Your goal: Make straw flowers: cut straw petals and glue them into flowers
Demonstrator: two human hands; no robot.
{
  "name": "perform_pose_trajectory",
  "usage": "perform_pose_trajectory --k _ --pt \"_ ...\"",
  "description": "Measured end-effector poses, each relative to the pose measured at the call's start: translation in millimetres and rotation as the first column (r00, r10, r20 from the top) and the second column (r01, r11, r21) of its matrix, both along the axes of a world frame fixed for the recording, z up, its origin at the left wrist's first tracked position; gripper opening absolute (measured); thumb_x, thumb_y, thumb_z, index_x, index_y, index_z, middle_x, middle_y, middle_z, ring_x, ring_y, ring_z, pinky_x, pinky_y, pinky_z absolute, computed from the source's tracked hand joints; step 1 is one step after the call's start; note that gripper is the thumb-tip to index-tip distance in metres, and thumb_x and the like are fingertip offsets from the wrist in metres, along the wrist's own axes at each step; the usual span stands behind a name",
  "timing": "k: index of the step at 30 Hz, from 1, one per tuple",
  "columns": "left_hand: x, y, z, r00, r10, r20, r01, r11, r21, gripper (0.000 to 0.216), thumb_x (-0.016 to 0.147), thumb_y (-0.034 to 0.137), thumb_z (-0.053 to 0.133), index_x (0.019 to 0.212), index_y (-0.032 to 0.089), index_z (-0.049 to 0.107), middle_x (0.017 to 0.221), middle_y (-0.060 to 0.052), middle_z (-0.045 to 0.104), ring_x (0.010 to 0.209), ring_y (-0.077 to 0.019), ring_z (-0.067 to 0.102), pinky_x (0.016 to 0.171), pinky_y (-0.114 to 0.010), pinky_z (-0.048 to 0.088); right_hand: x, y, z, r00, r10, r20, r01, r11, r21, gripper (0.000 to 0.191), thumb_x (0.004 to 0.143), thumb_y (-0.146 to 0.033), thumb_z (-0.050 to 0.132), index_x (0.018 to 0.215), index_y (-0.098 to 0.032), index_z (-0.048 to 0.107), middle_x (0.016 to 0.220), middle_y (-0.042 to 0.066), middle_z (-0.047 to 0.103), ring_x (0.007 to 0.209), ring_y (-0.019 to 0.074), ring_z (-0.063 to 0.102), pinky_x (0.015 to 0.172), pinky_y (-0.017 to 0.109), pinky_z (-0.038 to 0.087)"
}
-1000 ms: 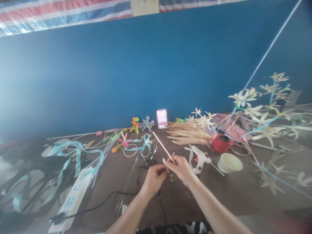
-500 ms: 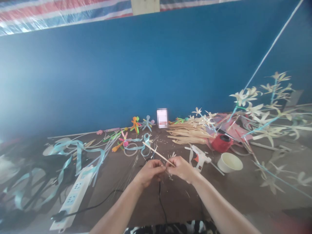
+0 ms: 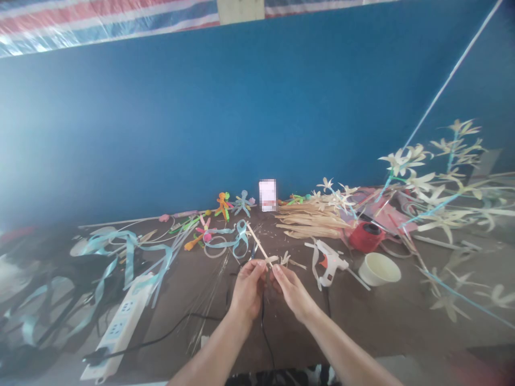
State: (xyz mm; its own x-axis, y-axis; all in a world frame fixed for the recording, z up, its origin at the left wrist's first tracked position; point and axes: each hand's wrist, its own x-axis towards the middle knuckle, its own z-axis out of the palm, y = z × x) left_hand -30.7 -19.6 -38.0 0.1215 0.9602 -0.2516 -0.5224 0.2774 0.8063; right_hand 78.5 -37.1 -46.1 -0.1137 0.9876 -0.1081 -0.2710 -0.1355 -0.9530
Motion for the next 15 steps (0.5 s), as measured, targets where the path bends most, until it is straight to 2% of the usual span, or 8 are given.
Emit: perform_pose_trajectory --k 4,10,15 --pt "1.7 -4.0 -4.8 0.998 0.011 -0.060 -0.008 0.999 0.052 0.011 0.069 0.023 0.059 0.069 0.014 0.053 0.058 0.004 0.048 0.050 -0.0037 0.042 0.048 -0.015 0.033 -1.4 2.4 7.6 0.999 0.006 0.038 -0.009 0.998 0.056 0.033 0.078 -0.045 0.043 0.065 -0.015 0.050 0.057 -0.003 0.037 0.050 0.0072 0.031 0.046 0.020 0.025" --pt "-1.8 -8.2 -7.6 0.994 -0.024 -0.106 0.031 0.997 0.065 0.013 0.071 0.026 0.057 0.067 0.014 0.053 0.054 0.005 0.045 0.048 -0.0045 0.040 0.045 -0.016 0.030 3.0 4.9 6.5 0.994 -0.009 0.113 0.007 1.000 0.016 0.040 0.075 -0.049 0.044 0.056 -0.014 0.047 0.049 -0.005 0.033 0.044 0.0062 0.025 0.042 0.020 0.018" --pt "-5.9 -9.2 -5.6 0.949 -0.077 -0.304 0.122 0.984 0.129 0.014 0.070 0.027 0.057 0.068 0.013 0.057 0.054 0.003 0.050 0.047 -0.0056 0.041 0.046 -0.017 0.031 8.8 4.0 3.1 0.993 0.030 0.112 -0.023 0.998 -0.058 0.041 0.073 -0.049 0.048 0.051 -0.014 0.045 0.044 -0.006 0.031 0.040 0.0047 0.023 0.038 0.020 0.015"
